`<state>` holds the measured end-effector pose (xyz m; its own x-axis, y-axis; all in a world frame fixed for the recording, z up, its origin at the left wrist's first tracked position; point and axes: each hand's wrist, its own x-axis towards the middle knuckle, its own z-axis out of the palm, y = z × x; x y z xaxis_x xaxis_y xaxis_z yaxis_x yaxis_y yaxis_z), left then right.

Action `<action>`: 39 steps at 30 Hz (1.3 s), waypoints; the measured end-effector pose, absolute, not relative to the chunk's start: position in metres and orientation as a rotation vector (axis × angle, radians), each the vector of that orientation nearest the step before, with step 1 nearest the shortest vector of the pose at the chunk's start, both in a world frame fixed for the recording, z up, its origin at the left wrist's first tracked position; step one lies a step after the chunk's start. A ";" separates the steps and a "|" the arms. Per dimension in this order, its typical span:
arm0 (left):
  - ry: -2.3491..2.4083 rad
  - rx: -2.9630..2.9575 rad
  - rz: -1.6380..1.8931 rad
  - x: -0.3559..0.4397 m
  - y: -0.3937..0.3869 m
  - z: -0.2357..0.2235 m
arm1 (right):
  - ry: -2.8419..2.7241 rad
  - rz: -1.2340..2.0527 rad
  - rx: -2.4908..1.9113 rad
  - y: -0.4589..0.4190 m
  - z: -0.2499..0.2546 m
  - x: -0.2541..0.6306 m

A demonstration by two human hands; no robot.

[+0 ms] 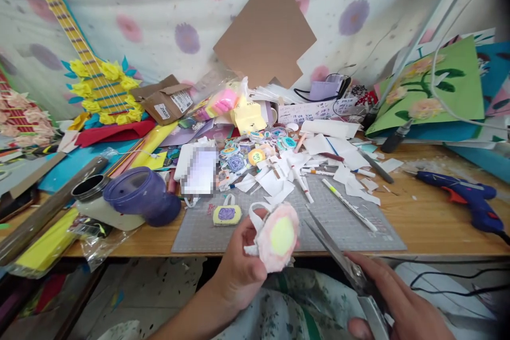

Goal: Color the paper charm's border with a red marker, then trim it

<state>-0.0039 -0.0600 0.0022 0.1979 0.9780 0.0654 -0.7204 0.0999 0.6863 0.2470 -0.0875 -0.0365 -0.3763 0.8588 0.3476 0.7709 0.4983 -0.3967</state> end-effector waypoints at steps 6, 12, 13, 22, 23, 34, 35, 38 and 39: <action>0.506 0.732 1.320 0.005 -0.058 0.002 | -2.339 -0.054 -1.242 -0.080 -0.031 0.237; 0.597 0.776 1.322 0.004 -0.056 0.004 | -2.318 -0.212 -1.230 -0.076 -0.027 0.229; 0.600 0.786 1.321 0.003 -0.055 0.004 | -2.314 -0.217 -1.228 -0.075 -0.026 0.228; 0.517 0.872 1.309 0.000 -0.057 0.003 | -2.374 -0.181 -1.202 -0.076 -0.030 0.234; 0.510 0.875 1.300 0.000 -0.057 0.003 | -2.370 -0.186 -1.199 -0.076 -0.029 0.235; 0.423 0.742 1.210 -0.002 -0.058 0.004 | -2.307 -0.014 -1.211 -0.072 -0.044 0.250; 0.388 0.761 1.192 -0.003 -0.057 0.002 | -2.324 -0.047 -1.215 -0.072 -0.046 0.251; 0.266 0.811 1.137 -0.006 -0.054 -0.005 | -2.411 -0.136 -1.207 -0.072 -0.045 0.250; 0.249 0.821 1.127 -0.008 -0.054 -0.007 | -2.435 -0.147 -1.217 -0.073 -0.043 0.249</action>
